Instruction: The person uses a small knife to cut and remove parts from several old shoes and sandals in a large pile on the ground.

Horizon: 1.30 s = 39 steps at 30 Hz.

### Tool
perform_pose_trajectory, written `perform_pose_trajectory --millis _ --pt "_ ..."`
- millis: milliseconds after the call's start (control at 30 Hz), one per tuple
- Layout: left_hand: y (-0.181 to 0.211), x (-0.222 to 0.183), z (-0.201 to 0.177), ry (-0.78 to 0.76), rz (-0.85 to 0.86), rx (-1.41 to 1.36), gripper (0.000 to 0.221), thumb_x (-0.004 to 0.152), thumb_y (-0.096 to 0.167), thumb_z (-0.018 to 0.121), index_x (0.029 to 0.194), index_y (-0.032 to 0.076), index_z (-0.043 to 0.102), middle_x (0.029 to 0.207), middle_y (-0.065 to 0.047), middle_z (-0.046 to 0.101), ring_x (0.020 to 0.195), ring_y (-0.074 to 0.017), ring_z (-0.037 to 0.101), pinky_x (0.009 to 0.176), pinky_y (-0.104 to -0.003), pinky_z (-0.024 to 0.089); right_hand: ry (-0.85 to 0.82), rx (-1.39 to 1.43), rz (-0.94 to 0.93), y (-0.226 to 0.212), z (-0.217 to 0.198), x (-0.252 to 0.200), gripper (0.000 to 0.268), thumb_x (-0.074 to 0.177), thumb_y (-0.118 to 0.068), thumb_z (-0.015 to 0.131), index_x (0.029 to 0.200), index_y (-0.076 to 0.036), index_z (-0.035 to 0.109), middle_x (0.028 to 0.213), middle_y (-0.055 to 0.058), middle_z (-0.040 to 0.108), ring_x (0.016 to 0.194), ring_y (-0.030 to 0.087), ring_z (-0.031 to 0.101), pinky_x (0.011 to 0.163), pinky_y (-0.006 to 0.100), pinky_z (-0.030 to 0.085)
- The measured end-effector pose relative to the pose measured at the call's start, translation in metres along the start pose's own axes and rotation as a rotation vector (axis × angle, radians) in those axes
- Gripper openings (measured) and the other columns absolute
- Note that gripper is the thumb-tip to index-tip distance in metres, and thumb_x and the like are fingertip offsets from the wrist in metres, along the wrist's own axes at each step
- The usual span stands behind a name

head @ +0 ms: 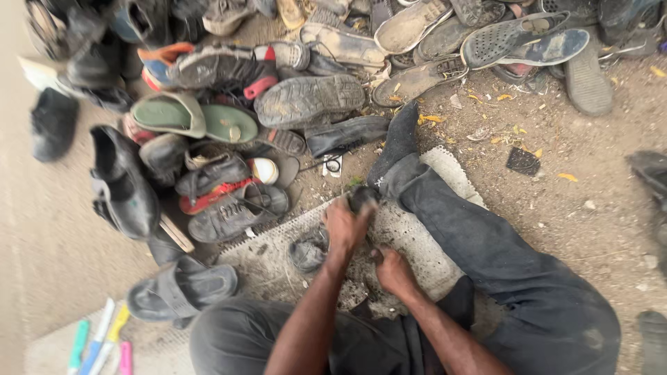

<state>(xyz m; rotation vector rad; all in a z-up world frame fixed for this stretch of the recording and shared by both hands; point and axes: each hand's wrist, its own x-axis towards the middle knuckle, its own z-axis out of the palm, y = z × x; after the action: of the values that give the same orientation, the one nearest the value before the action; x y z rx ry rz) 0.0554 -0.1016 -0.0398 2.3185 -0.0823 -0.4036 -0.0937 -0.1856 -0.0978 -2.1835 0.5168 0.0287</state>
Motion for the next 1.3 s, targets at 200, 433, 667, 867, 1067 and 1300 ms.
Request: perform_pose_trajectory --millis 200,433,667,867,1067,1300 --pt "-0.018 -0.026 -0.041 -0.119 0.433 0.445 0.064 0.075 0.036 0.087 0.123 0.004 0.059 0.127 -0.015 0.059 0.123 -0.0318 0.049 0.105 -0.051 0.038 -0.19 -0.09 0.203 -0.009 -0.001 0.01 0.032 0.108 -0.026 0.046 0.123 -0.003 0.064 0.082 0.012 0.069 0.069 0.027 0.07 0.061 0.043 0.058" --pt "-0.091 0.031 -0.004 -0.018 0.219 -0.538 0.01 0.092 0.013 0.074 0.093 0.006 0.068 0.09 -0.003 0.069 0.08 -0.0136 0.061 0.076 -0.031 0.051 -0.081 -0.043 0.118 -0.003 0.018 0.046 0.032 0.104 -0.025 0.05 0.124 -0.001 0.059 0.084 0.019 0.071 0.072 0.033 0.071 0.065 0.047 0.057" --pt "-0.109 0.05 0.013 0.078 0.268 -0.93 0.012 0.093 0.009 0.075 0.096 0.005 0.064 0.09 0.004 0.064 0.085 -0.0071 0.055 0.078 -0.024 0.047 0.004 -0.048 0.039 -0.034 0.013 0.054 0.026 0.104 -0.023 0.05 0.106 -0.001 0.065 0.081 0.021 0.071 0.074 0.038 0.069 0.065 0.05 0.052" --pt "-0.093 0.039 0.002 0.098 0.168 -0.816 0.01 0.096 0.012 0.072 0.092 0.005 0.066 0.08 0.002 0.065 0.072 -0.0079 0.053 0.065 -0.026 0.046 -0.123 0.132 0.238 -0.044 0.033 -0.008 0.023 0.105 -0.022 0.048 0.107 -0.005 0.062 0.075 0.01 0.066 0.058 0.019 0.06 0.051 0.04 0.05" --pt "-0.097 0.037 0.0 0.103 0.116 -0.738 0.014 0.098 0.014 0.071 0.09 0.006 0.062 0.077 0.003 0.06 0.069 -0.008 0.049 0.06 -0.027 0.045 -0.184 0.159 0.283 -0.026 0.05 0.023 0.027 0.11 -0.023 0.047 0.107 -0.002 0.065 0.075 0.014 0.063 0.06 0.026 0.055 0.052 0.043 0.045" --pt "-0.104 0.049 0.021 0.402 0.233 -0.993 0.011 0.098 0.011 0.067 0.102 0.002 0.063 0.095 -0.003 0.065 0.087 -0.0127 0.057 0.08 -0.028 0.05 0.222 0.052 -0.158 -0.004 0.083 -0.031 0.023 0.098 -0.02 0.062 0.108 -0.002 0.072 0.083 0.02 0.072 0.073 0.032 0.068 0.057 0.042 0.053"
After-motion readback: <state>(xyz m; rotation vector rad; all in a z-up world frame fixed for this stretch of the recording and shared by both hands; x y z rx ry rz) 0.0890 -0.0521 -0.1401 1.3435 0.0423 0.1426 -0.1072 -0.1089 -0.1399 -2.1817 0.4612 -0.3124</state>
